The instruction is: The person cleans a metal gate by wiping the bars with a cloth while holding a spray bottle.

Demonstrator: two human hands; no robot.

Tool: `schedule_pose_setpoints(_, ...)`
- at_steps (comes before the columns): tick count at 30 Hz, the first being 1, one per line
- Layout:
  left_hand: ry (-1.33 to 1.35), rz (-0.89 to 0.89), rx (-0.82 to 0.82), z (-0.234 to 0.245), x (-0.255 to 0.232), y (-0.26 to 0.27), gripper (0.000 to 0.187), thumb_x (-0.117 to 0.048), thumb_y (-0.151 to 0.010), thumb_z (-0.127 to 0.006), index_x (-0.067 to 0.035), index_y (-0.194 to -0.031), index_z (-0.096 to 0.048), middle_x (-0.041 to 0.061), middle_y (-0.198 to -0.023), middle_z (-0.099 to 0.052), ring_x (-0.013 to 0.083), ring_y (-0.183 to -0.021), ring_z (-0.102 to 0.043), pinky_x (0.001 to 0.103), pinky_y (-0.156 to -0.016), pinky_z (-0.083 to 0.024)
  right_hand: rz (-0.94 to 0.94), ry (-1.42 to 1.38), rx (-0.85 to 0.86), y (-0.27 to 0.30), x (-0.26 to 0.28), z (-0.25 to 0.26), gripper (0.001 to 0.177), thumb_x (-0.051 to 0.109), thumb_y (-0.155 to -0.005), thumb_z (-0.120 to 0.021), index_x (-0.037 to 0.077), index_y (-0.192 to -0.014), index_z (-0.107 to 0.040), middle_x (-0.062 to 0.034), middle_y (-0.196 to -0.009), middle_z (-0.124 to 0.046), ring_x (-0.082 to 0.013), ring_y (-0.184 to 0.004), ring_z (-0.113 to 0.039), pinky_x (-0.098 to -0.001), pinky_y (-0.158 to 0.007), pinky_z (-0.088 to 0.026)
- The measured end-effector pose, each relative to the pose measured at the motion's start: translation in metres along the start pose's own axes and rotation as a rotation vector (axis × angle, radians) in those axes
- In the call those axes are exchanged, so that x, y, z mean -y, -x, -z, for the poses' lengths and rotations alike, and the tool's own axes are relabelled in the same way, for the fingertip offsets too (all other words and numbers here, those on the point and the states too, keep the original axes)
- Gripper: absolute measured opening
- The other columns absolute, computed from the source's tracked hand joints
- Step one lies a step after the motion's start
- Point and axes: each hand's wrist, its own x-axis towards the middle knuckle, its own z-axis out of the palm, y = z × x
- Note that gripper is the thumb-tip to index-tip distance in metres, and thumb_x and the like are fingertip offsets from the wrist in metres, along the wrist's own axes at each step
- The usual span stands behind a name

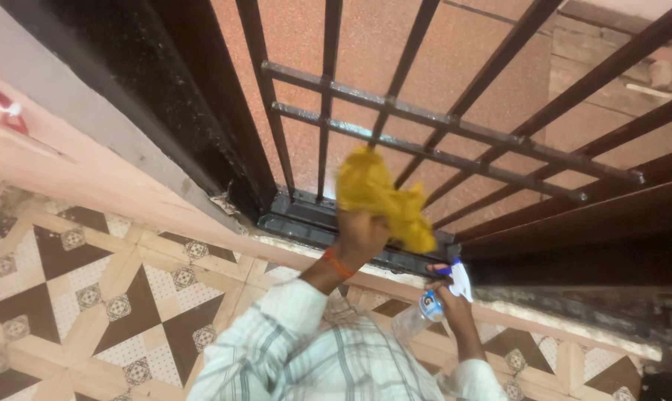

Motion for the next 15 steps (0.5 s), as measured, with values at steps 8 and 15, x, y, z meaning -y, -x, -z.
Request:
schedule_pose_setpoints(8, -0.738, -0.113, 0.189, -0.017, 0.061, 0.016, 0.031, -0.014, -0.097, -0.070, -0.007, -0.125, -0.059, 0.017, -0.106, -0.054, 0.0400, -0.099, -0.055, 0.059, -0.094, -0.042, -0.039, -0.122, 0.023, 0.001, 0.011, -0.002, 0.047, 0.000, -0.082, -0.051, -0.001, -0.129, -0.058, -0.0129, -0.123, -0.069, -0.0198, -0.095, -0.069, -0.0339, -0.085, -0.054)
schedule_pose_setpoints(15, -0.654, 0.121, -0.079, -0.040, 0.112, 0.034, 0.073, -0.031, -0.089, -0.066, 0.017, -0.138, -0.040, 0.040, -0.140, -0.042, 0.0576, -0.129, -0.043, 0.062, -0.112, -0.035, -0.060, -0.131, 0.000, 0.000, 0.002, -0.002, 0.049, 0.000, -0.083, -0.051, 0.000, -0.131, -0.056, -0.0133, -0.121, -0.069, -0.0197, -0.096, -0.070, -0.0330, -0.084, -0.055)
